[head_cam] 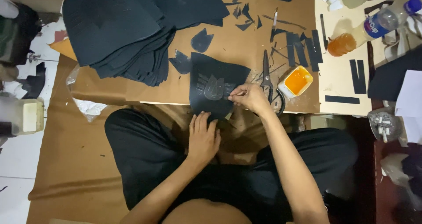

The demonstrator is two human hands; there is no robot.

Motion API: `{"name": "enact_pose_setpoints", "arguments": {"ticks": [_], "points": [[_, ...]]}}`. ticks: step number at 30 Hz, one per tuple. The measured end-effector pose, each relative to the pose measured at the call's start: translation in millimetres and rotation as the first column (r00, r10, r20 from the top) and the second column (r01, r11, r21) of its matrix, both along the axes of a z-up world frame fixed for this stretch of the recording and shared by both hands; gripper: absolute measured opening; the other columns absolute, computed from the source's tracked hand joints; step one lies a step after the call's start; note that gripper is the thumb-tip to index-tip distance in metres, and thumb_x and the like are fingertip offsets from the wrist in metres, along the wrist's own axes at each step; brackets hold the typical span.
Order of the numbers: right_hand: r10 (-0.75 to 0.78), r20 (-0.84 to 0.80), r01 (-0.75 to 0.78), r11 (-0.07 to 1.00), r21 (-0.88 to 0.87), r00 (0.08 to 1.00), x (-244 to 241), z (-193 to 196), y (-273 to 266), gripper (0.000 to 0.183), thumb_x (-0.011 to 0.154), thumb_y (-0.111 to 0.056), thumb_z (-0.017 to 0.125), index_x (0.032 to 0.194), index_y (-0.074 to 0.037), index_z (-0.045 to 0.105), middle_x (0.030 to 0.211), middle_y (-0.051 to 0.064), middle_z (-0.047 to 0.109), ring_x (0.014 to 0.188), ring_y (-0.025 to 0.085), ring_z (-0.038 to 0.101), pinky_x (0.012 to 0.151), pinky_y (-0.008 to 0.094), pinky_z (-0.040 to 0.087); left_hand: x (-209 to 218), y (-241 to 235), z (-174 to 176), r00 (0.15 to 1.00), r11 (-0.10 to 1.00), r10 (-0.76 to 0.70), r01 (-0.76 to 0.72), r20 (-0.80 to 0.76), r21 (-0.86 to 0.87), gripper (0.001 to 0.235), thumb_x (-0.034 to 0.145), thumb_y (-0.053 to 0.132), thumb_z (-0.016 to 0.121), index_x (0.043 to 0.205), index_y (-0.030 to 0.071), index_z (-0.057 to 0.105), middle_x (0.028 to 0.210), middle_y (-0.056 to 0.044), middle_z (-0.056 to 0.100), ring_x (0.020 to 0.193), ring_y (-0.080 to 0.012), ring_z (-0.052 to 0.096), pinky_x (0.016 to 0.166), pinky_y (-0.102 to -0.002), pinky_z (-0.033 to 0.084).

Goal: The person cuts a piece of black material using scissors, then folds and presses it. They pick up another piece of black material and repeat the cutting and folding process.

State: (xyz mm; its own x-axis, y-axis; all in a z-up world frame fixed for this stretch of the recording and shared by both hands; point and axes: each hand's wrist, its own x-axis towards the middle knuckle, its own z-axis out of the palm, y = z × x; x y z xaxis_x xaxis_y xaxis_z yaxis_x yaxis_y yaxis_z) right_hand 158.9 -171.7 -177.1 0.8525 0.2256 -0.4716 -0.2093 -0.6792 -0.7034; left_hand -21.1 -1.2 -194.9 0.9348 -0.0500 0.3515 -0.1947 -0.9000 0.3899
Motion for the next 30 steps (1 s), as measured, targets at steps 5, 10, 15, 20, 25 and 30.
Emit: {"name": "enact_pose_setpoints", "arguments": {"ticks": [5,10,15,20,25,30], "points": [[-0.010,-0.005,0.010,1.000,0.018,1.000,-1.6,1.0,0.1,0.021,0.074,-0.019,0.082,0.094,-0.012,0.080,0.077,0.009,0.078,0.065,0.015,0.074,0.061,0.028,0.062,6.3,7.2,14.9,0.999,0.999,0.043,-0.043,0.000,-0.005,0.030,0.090,0.011,0.066,0.119,0.003,0.060,0.143,-0.021,0.050,0.139,-0.0370,0.047,0.115,-0.058,0.033],[-0.076,-0.079,0.083,0.993,0.084,0.994,-2.9,3.8,1.4,0.023,0.074,-0.016,0.084,0.095,-0.009,0.080,0.077,0.011,0.077,0.065,0.016,0.075,0.058,0.026,0.063,17.4,3.0,12.7,1.000,0.999,-0.021,0.021,-0.010,0.036,0.049,0.090,0.016,0.068,0.137,0.007,0.056,0.151,-0.021,0.046,0.144,-0.0353,0.042,0.116,-0.058,0.029],[-0.024,-0.035,0.028,0.993,0.116,0.999,-0.9,-7.3,-3.5,0.018,0.076,-0.013,0.082,0.094,-0.010,0.080,0.082,0.013,0.078,0.067,0.016,0.074,0.062,0.029,0.065,25.9,-2.2,5.9,0.985,0.973,-0.062,0.096,-0.163,0.212,0.064,0.094,0.029,0.066,0.151,0.008,0.046,0.159,-0.020,0.037,0.150,-0.0345,0.031,0.117,-0.066,0.020],[-0.069,-0.168,0.130,0.914,0.384,0.983,2.3,-14.1,-15.1,0.024,0.081,-0.005,0.082,0.104,0.000,0.075,0.089,0.016,0.075,0.078,0.019,0.072,0.073,0.028,0.064,27.0,-2.5,8.2,0.985,0.967,-0.033,0.075,-0.170,0.243,0.064,0.092,0.028,0.068,0.150,0.010,0.047,0.155,-0.017,0.043,0.147,-0.0322,0.036,0.117,-0.067,0.023],[-0.098,-0.181,0.175,0.861,0.478,0.978,5.7,-28.0,-19.0,0.024,0.082,-0.003,0.084,0.103,0.003,0.073,0.087,0.018,0.074,0.079,0.025,0.075,0.074,0.034,0.066,29.1,-0.4,9.6,0.983,0.967,-0.043,0.086,-0.176,0.240,0.064,0.090,0.026,0.071,0.148,0.011,0.049,0.154,-0.016,0.046,0.145,-0.0311,0.040,0.116,-0.067,0.024],[-0.059,-0.131,0.109,0.902,0.417,0.990,3.4,-21.7,-13.1,0.020,0.080,-0.001,0.082,0.098,0.000,0.076,0.082,0.017,0.074,0.074,0.022,0.074,0.069,0.028,0.065,29.0,-1.6,8.1,0.979,0.963,-0.039,0.090,-0.200,0.253,0.069,0.090,0.026,0.071,0.151,0.011,0.044,0.155,-0.016,0.042,0.147,-0.0305,0.036,0.116,-0.067,0.023]]}}
